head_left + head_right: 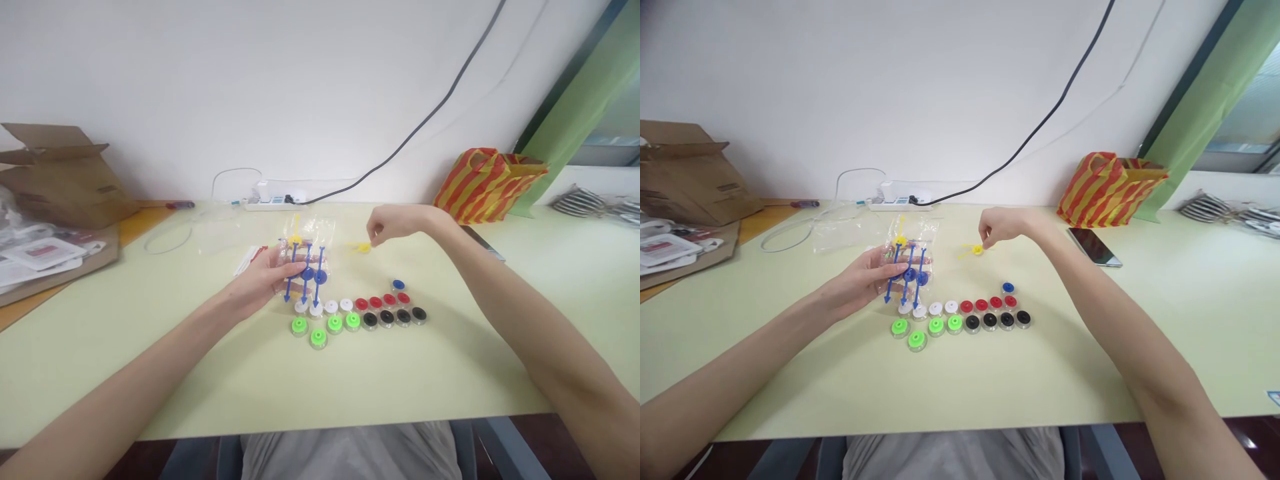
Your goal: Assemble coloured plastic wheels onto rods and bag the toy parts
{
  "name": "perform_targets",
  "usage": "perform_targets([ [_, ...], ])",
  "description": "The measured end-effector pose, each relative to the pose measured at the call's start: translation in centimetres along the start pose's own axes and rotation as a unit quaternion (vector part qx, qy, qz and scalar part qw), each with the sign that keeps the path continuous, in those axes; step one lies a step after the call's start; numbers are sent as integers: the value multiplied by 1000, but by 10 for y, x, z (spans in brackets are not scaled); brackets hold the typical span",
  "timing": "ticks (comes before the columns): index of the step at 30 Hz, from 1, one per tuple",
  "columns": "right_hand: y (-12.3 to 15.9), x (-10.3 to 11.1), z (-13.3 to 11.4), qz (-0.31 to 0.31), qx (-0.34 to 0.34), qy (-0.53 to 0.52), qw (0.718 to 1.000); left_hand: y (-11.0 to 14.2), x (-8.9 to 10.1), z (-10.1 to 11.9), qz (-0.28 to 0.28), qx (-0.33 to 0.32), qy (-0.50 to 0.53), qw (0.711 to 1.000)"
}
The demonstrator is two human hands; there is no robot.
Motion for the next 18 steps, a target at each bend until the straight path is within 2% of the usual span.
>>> perform_targets([
  [4,16,21,-7,159,80,-86,980,1,0,-1,-4,10,2,1000],
  [7,21,28,-16,268,111,-145,946,1,1,-1,-6,15,-4,1000],
  [10,25,29,-28,344,124,-213,906,1,2,-2,-13,13,-17,1000],
  [14,28,30,-45,379,139,-273,873,2,3,-4,-30,9,-42,999],
  [18,31,31,-57,346,152,-282,882,3,4,-5,-41,6,-61,997],
])
Point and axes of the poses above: each hand's wrist, its own y-axis away from the middle knuckle, its own x-axis out of the back of the hand, z = x × y, the point moved 2 cm from there along -y, towards the middle knuckle, and after that the axes turned 9 degrees about x, right-handed, at the moved point
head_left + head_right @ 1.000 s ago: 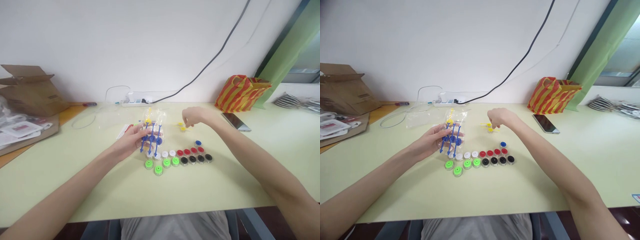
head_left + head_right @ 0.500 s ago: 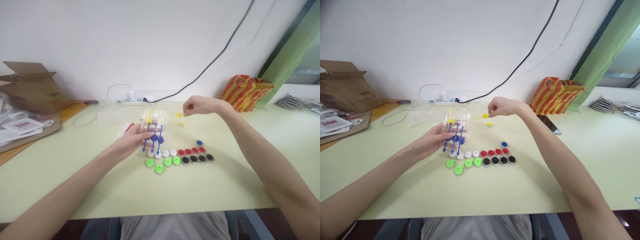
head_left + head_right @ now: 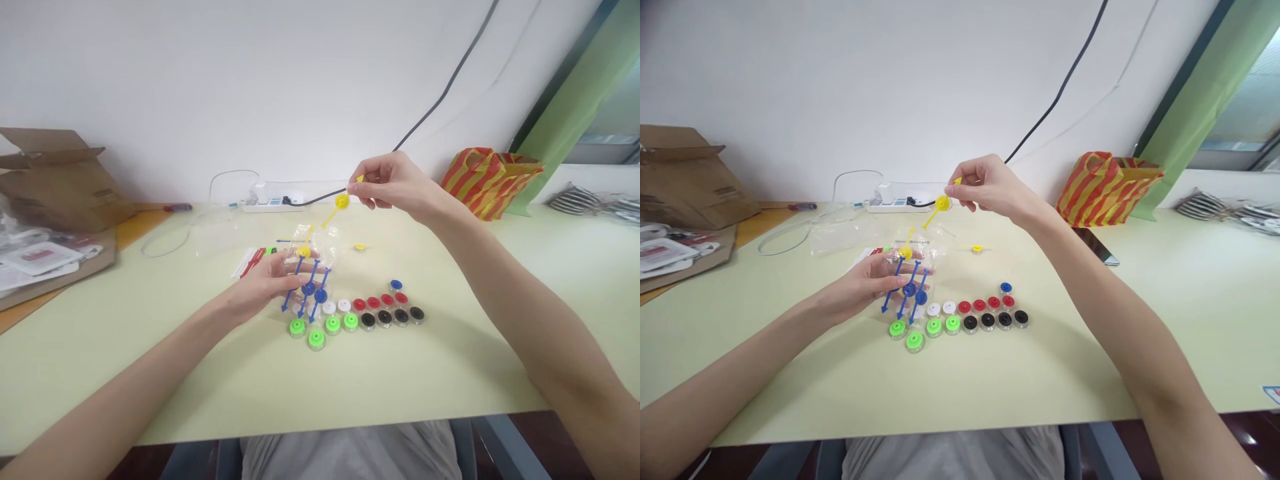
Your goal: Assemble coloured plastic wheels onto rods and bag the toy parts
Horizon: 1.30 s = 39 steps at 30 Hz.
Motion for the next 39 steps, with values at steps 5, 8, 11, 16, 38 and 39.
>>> perform_targets([
  [5,2,-13,-11,-68,-9,8,998,1,-2,2,-16,-3,-8,1000],
  [8,4,-26,-15,-113,-8,18,993,1,-4,5,-30,-12,-5,999],
  [11,6,-39,-16,-148,-1,24,989,1,-5,7,-36,-20,0,999],
  [16,8,-47,-12,-175,-17,35,984,1,-8,9,-46,-19,6,999],
  [38,4,-45,-3,-165,4,-2,986,1,-6,7,-24,-16,13,999],
  [39,5,-46,-2,-164,2,-3,986,1,-7,7,-24,-14,12,1000],
])
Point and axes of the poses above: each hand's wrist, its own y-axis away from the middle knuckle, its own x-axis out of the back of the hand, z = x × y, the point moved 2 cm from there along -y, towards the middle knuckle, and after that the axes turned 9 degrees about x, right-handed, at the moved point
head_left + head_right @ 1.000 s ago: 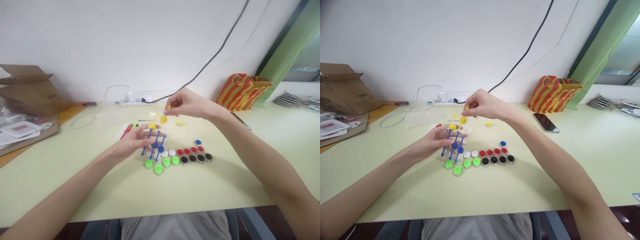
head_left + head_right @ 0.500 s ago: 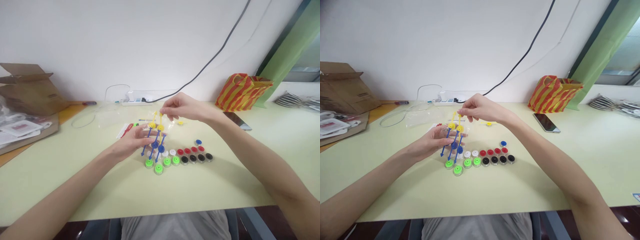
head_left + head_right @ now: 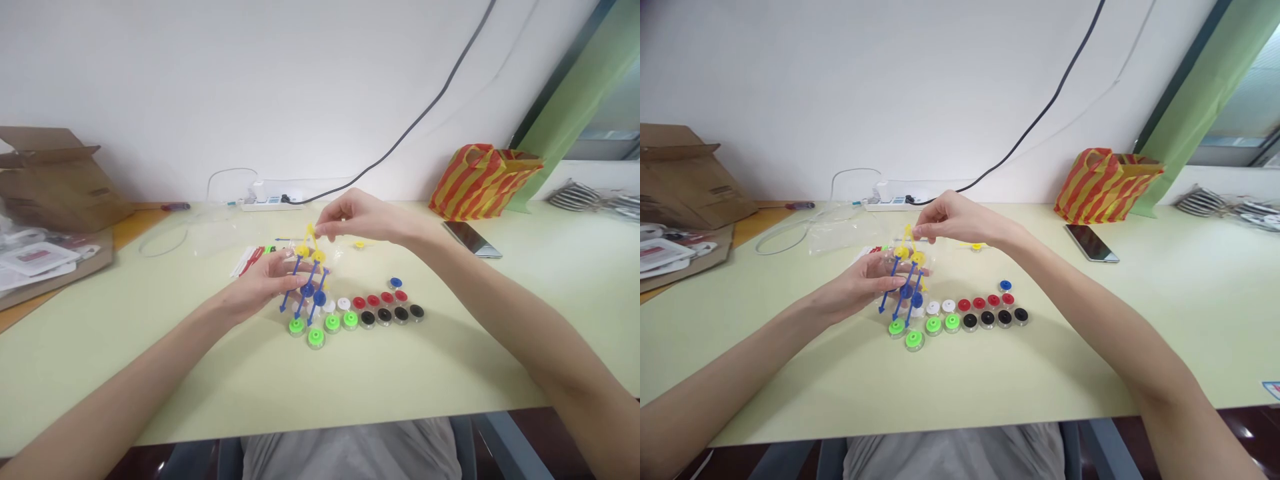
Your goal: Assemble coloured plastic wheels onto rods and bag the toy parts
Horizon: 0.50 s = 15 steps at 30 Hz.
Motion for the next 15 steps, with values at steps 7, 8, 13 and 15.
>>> perform_targets([
  [7,-5,-8,11,11,-2,-32,999,-1,1,-1,3,11,-5,1000],
  [8,-6,-8,12,11,-6,-35,999,-1,2,-2,3,12,-5,1000],
  [13,-5,0,10,46,-31,-61,997,-1,2,-2,-6,5,0,1000],
  [15,-5,3,8,86,-33,-73,993,-1,1,-1,-8,1,15,1000],
])
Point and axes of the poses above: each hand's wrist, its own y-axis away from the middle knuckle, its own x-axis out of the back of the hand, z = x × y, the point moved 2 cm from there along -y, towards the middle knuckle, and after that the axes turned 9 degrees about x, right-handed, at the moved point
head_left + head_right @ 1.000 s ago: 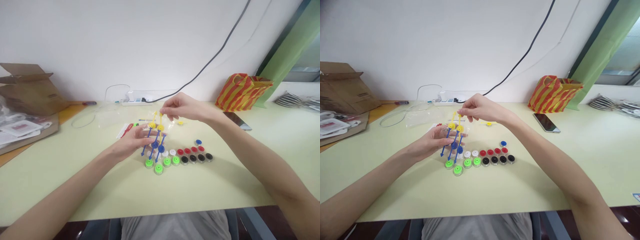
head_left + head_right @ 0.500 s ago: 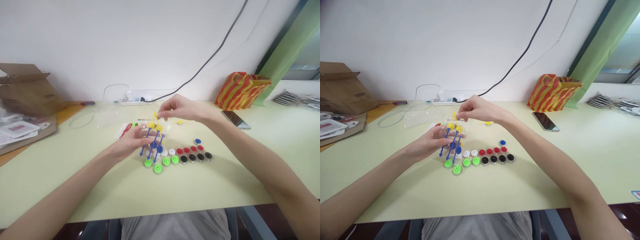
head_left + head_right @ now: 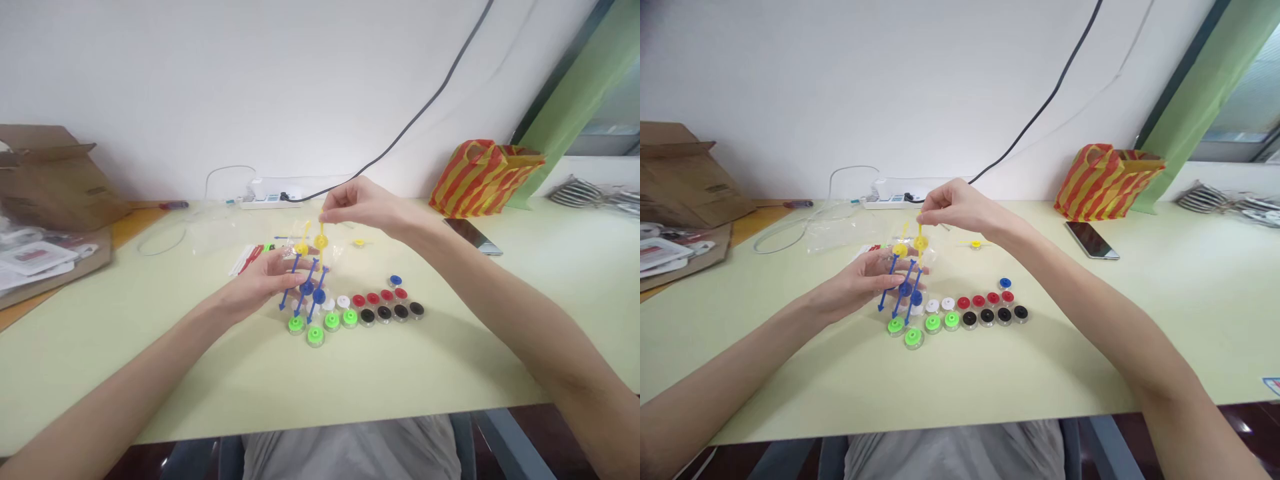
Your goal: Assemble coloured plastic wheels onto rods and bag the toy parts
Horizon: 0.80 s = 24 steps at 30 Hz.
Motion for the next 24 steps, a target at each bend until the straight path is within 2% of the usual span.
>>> perform_targets([
  [3,1,-1,-3,38,0,-17,999,0,-2,2,10,-5,11,1000],
  [7,2,-7,-5,34,-13,-31,999,1,-4,6,47,-7,0,999],
  [12,1,-9,-2,52,-19,-33,998,1,-3,6,55,-18,4,998],
  [17,1,-5,-2,98,7,-34,995,-1,0,5,71,-25,3,997],
  [24,2,-9,-2,66,-17,-25,997,-1,0,4,67,-36,3,997],
])
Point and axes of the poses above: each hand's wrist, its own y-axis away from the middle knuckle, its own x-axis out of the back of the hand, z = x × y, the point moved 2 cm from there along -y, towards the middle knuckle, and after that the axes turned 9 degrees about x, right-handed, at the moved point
